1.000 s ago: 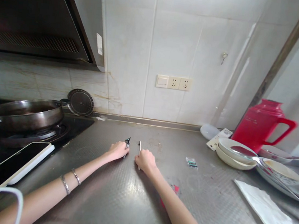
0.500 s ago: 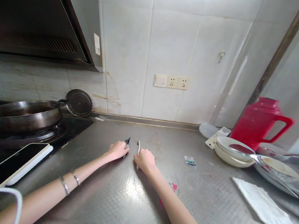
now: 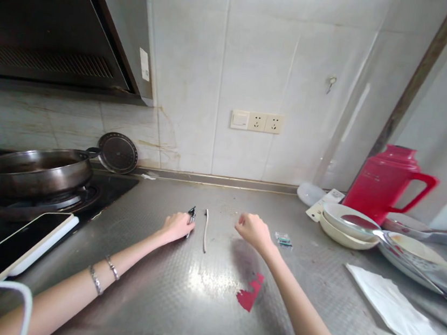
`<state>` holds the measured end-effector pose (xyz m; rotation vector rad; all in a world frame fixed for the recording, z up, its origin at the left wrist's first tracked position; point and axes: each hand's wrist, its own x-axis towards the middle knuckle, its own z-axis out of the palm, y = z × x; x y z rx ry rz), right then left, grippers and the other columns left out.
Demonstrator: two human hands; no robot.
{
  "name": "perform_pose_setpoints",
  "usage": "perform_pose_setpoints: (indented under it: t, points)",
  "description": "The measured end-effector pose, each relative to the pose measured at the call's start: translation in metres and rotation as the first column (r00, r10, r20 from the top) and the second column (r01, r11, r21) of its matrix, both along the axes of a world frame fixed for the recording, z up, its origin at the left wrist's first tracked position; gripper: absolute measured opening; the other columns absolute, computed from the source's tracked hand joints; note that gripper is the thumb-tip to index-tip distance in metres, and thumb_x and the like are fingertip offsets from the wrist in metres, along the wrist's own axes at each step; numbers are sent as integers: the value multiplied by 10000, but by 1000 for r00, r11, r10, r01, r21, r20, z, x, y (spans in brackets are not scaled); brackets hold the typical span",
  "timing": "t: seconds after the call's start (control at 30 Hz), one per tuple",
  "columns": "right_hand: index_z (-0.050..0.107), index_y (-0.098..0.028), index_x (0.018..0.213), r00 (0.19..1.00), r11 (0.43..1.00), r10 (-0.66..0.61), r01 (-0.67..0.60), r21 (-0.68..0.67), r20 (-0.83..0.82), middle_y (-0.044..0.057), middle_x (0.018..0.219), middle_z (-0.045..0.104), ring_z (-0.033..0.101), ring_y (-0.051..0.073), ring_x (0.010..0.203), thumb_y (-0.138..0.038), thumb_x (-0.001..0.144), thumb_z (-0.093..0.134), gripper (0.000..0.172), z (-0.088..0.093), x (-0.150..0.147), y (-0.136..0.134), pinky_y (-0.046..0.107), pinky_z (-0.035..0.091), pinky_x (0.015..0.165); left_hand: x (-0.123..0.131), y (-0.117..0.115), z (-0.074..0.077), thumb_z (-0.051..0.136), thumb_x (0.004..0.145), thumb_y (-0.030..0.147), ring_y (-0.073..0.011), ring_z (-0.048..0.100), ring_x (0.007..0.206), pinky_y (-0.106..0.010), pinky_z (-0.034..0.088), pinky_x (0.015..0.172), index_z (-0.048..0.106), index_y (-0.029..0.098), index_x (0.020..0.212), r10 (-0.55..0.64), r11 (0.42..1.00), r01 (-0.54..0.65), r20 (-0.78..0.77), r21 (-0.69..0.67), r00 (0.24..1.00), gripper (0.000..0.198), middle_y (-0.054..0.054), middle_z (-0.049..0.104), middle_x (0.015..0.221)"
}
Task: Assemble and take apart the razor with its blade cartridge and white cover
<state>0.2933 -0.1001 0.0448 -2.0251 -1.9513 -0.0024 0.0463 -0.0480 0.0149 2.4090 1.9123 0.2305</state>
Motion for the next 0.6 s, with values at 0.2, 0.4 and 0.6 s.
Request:
perform_pose_setpoints:
  t: [0.2,0.4,0.6]
  points:
    - [599,-139,1019,979,972,203,-205,117,32,142,1116,582,503,260,1065,-257,651,531,393,-18,91,-5,349,366,904,-8,3,2,389,762,470,-267,625,793,-304,410,624,657,173,730,-5,1000,5,31,17,999,402,-131,670,809]
    - [477,-91,1237,982,981,174,-179,-75,-72,182,1302,451,408,302,1196,-267,557,601,713,-30,163,-19,399,300,1000,-28,23,8,455,714,427,-167,544,594,-244,318,555,568,166,535,71,995,-88,286,45,956,337,-53,607,610]
    - [548,-113,1174,975,971,204,-213,-109,-88,142,1227,538,469,283,1146,-245,579,588,611,-24,177,-21,366,330,988,-47,43,16,464,665,324,-106,394,465,-222,219,490,450,159,422,56,996,-79,427,36,903,294,31,380,411]
